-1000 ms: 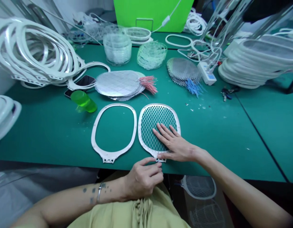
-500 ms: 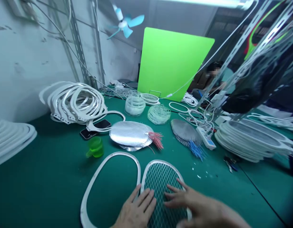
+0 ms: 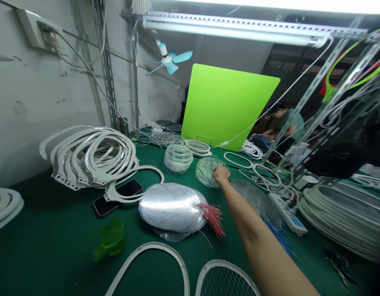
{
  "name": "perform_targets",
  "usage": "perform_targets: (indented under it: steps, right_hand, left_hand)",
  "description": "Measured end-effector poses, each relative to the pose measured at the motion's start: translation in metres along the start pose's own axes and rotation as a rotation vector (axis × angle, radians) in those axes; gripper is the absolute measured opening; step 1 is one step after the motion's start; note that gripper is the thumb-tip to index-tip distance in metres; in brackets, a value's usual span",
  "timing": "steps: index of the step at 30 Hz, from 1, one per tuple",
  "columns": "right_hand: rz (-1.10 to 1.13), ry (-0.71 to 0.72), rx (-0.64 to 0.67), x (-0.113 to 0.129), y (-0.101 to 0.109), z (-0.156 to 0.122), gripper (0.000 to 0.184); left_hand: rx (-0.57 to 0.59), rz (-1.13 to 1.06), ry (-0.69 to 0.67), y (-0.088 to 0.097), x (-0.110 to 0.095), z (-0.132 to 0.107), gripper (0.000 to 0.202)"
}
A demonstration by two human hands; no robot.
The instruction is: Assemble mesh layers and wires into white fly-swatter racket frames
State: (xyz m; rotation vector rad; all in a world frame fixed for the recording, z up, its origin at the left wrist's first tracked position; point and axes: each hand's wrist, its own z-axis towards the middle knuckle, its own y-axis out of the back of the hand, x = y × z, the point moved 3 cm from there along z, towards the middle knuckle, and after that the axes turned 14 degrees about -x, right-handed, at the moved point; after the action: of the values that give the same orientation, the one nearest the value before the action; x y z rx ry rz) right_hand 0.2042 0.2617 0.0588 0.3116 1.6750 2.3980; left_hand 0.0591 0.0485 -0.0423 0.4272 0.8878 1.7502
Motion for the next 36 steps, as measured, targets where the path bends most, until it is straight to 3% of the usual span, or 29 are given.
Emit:
perform_targets:
  steps: [4,8,11,14,16,19,22,25,28,33,36]
  right_hand:
    - [-0.028,0.015,0.004,-0.014,-0.013,0.004,0.033]
    - [0.002,0.095,-0.077,-0.024,-0.003,0.002,0.033]
    - [0.071,0.195,-0.145,-0.027,0.026,-0.002,0.035]
    - [0.185,0.328,-0.178,-0.034,0.065,-0.026,0.029]
    - [0.277,0.413,-0.165,-0.043,0.090,-0.063,0.025]
    - [0.396,0.478,-0.113,-0.064,0.118,-0.151,0.027]
    - [0.485,0.541,-0.043,-0.081,0.134,-0.256,0.026]
    - [0.504,0.587,0.011,-0.092,0.141,-0.347,0.026]
    - [0.441,0.588,-0.006,-0.103,0.140,-0.402,0.033]
    - [0.397,0.597,-0.035,-0.106,0.130,-0.435,0.032]
    - [0.395,0.586,-0.087,-0.095,0.122,-0.437,0.036]
  left_hand:
    - [0.009,-0.038,-0.037,-0.020,0.027,0.025,0.060]
    - [0.013,-0.046,-0.051,-0.018,0.032,0.032,0.052]
    - [0.007,-0.032,-0.031,-0.004,0.020,0.024,0.058]
    - [0.018,-0.033,-0.002,0.014,-0.016,-0.009,0.064]
    - [0.049,-0.056,0.015,0.028,-0.051,-0.041,0.055]
    - [0.134,-0.099,0.054,0.056,-0.101,-0.080,0.045]
    - [0.234,-0.144,0.228,0.081,-0.121,-0.084,0.049]
    - [0.299,-0.218,0.404,0.094,-0.114,-0.068,0.028]
    - [0.298,-0.339,0.615,0.103,-0.097,-0.057,0.025]
    - [0.001,-0.512,0.916,0.122,-0.071,-0.045,0.029]
    - [0.016,-0.324,0.893,0.113,-0.061,-0.021,0.028]
